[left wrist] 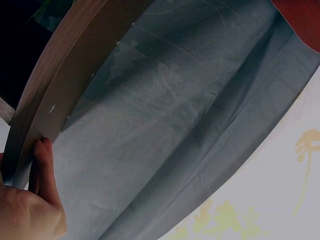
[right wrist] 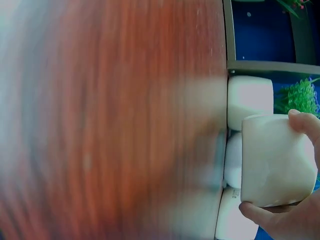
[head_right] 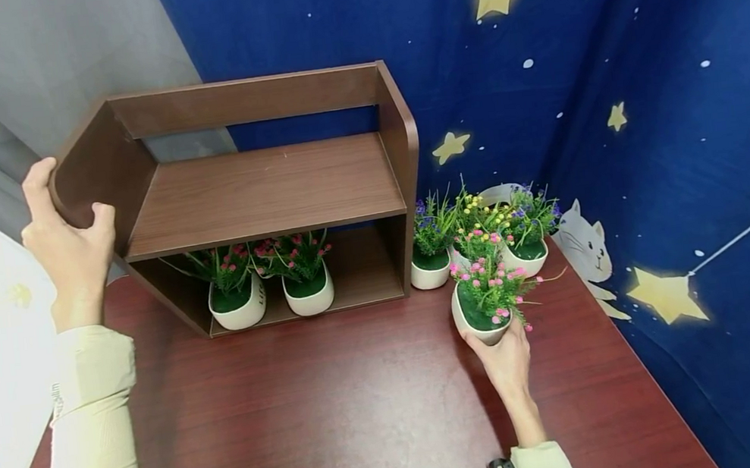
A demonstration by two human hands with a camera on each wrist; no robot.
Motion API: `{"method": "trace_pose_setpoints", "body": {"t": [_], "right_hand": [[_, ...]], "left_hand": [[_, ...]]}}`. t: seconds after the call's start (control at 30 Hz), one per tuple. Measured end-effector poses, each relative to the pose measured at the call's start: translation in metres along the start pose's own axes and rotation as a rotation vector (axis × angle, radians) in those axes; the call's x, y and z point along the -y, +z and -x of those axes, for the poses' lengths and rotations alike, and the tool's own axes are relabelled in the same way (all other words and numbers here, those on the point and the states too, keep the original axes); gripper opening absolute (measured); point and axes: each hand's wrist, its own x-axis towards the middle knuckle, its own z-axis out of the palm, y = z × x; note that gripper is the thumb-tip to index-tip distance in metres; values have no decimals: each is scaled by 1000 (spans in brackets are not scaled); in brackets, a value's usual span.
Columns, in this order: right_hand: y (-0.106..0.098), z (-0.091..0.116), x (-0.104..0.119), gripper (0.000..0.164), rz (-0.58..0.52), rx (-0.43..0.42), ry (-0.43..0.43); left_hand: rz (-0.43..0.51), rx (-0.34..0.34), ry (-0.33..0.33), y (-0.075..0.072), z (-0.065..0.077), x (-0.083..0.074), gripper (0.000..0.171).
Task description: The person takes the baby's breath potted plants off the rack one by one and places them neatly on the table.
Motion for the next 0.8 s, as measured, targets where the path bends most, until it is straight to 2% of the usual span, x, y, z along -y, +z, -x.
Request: {"method": "trace_pose_setpoints", "body": {"t": [0.2,0.57,0.8], "right_hand": [[-7,-4,-8,76,14,-27,-5],[-18,-13,-14,76,25,-32,26],[-26,-19,-18,73,35,-42,60]], "left_hand": [[7,-4,42,0,0,5,52],[9,12,4,-1,0,3,52],[12,14,16,-1,0,3,52]]}}
